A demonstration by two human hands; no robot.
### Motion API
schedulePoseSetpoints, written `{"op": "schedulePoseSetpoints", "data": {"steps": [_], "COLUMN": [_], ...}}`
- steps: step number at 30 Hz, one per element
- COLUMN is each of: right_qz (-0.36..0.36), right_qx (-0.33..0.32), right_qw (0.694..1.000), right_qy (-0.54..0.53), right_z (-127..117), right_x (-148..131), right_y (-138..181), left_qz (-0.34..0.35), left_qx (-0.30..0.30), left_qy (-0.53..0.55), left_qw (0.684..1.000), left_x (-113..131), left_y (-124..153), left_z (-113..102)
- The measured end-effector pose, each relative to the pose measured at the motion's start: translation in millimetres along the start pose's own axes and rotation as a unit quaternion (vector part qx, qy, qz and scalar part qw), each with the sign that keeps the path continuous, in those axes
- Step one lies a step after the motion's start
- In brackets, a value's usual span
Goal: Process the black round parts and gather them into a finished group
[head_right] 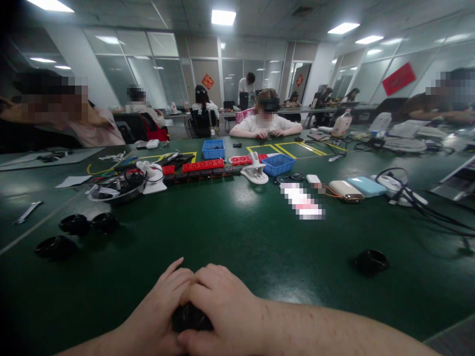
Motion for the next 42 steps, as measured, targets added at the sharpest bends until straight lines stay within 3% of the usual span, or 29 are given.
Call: {"op": "schedulePoseSetpoints", "data": {"steps": [8,17,26,31,37,42], "right_qz": [-0.099,-0.119,0.004,0.025,-0.046,-0.117], "right_qx": [-0.019,0.012,0.066,0.051,0.047,0.0], "right_qw": [0.993,0.991,0.997,0.998,0.997,0.991], "right_qy": [-0.068,-0.062,-0.043,-0.038,-0.05,-0.067], "right_z": [-6,-8,0,3,-3,-2], "right_x": [-1,-5,0,1,-3,-1], "right_y": [0,-3,1,1,-1,-2], "left_qz": [0.031,0.034,-0.03,-0.019,0.021,0.082], "left_qx": [-0.096,-0.083,0.008,-0.015,-0.023,-0.064], "left_qy": [0.074,0.085,0.025,0.037,0.075,0.075], "left_qw": [0.992,0.992,0.999,0.999,0.997,0.992], "left_x": [-8,-6,-3,-5,-11,-14], "left_y": [-5,-2,-1,-1,-3,-10], "left_z": [-12,-13,1,1,-2,-11]}}
Point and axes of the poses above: each hand's wrist, its own y-axis away from the middle knuckle, its own z-axis out of the palm, x = y × z, the point moved 1 cm from there along -y, towards the middle knuckle, and after that the axes turned 3 degrees about -z, right-handed, at the moved point
